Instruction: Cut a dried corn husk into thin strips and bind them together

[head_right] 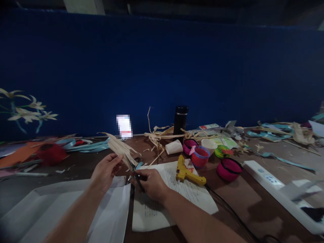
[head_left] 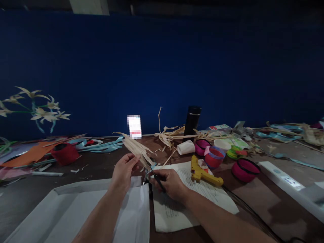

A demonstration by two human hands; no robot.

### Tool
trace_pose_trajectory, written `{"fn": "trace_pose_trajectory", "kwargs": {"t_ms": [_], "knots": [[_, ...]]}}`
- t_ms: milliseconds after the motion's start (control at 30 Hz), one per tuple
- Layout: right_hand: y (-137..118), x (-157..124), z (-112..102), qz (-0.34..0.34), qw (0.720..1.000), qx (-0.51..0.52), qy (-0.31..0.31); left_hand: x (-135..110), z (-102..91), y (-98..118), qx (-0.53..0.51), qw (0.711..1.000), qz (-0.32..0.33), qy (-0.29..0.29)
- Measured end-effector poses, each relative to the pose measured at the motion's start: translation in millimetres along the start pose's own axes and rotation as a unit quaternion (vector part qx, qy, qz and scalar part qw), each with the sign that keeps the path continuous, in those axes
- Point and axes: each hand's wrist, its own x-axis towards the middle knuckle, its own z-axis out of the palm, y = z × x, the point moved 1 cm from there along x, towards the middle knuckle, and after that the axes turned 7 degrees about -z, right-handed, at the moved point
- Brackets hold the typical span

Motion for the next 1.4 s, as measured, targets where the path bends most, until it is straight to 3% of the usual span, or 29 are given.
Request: {"fn": "trace_pose_trajectory", "kwargs": {"t_ms": [400,1400], "knots": [[10,1,-2,-0.007,1.000,-0.007,0.001,-2,-0.4,2,0.018,0.999,0.039,0.002],[1,0,-2,-0.010,1.000,0.003,-0.011,-5,1.6,1,0.009,1.000,0.012,0.000]]}}
